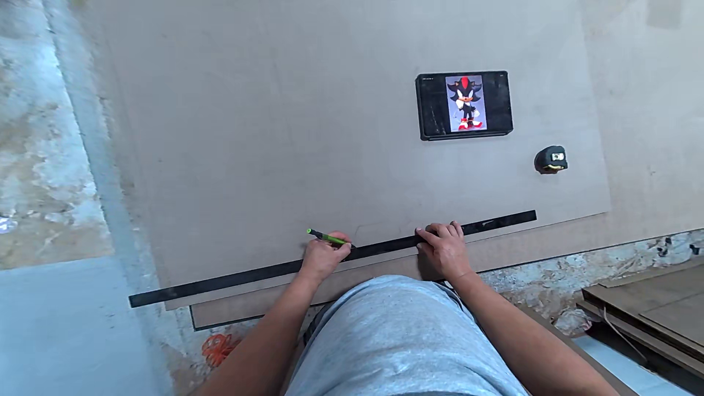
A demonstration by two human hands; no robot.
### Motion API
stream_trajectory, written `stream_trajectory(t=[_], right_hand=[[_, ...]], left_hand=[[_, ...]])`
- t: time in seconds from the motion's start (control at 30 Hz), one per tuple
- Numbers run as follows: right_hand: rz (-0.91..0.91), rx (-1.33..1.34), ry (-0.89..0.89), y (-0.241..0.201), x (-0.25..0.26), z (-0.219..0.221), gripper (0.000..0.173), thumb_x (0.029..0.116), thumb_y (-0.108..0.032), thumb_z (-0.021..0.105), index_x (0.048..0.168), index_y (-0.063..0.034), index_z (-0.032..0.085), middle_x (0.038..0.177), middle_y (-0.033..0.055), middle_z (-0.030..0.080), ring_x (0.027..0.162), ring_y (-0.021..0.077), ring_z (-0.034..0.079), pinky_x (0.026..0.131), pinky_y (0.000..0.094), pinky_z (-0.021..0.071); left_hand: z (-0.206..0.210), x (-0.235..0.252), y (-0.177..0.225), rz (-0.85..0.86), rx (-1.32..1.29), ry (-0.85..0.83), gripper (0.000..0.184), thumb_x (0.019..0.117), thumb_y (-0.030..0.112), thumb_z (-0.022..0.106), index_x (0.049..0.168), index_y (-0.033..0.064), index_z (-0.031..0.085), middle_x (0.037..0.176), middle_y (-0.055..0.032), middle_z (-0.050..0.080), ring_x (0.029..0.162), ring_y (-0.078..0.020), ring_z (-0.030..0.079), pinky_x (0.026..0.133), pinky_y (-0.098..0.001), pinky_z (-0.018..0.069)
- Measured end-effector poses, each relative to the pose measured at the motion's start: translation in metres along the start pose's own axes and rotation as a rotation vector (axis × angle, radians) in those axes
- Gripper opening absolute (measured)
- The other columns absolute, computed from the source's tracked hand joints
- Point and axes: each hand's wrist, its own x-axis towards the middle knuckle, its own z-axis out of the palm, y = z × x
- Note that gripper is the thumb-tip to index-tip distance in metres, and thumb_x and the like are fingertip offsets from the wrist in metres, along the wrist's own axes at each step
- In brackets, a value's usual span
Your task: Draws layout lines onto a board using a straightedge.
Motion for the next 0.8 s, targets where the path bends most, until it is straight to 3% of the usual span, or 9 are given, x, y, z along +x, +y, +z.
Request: stream_trajectory(t=[0.17, 0.8], right_hand=[[-0.006, -0.008, 0.022, 0.0005, -0.0005, 0.0019, 0.033, 0.1001, -0.043, 0.062, 0.132, -0.0369, 0.069, 0.124, 0.0016, 0.068, 0.119, 0.0233, 0.062, 0.118, 0.0598, 0.0317], [0.004, -0.007, 0.001, -0.0005, 0.0003, 0.0013, 0.033, 0.1008, -0.044, 0.061, 0.132, -0.0377, 0.069, 0.123, 0.0003, 0.067, 0.121, 0.021, 0.06, 0.119, 0.059, 0.0307]], left_hand=[[-0.0003, -0.0003, 0.0009, -0.012, 0.006, 0.003, 0.006, 0.0939, 0.02, 0.073, 0.098, 0.0198, 0.077, 0.083, 0.0017, 0.075, 0.074, -0.0108, 0.069, 0.072, -0.0423, 0.0579], [0.0008, -0.0012, 0.0015, -0.026, -0.017, 0.017, 0.004, 0.0934, 0.019, 0.074, 0.097, 0.0193, 0.077, 0.083, 0.0011, 0.074, 0.073, -0.0108, 0.068, 0.071, -0.0418, 0.0573]])
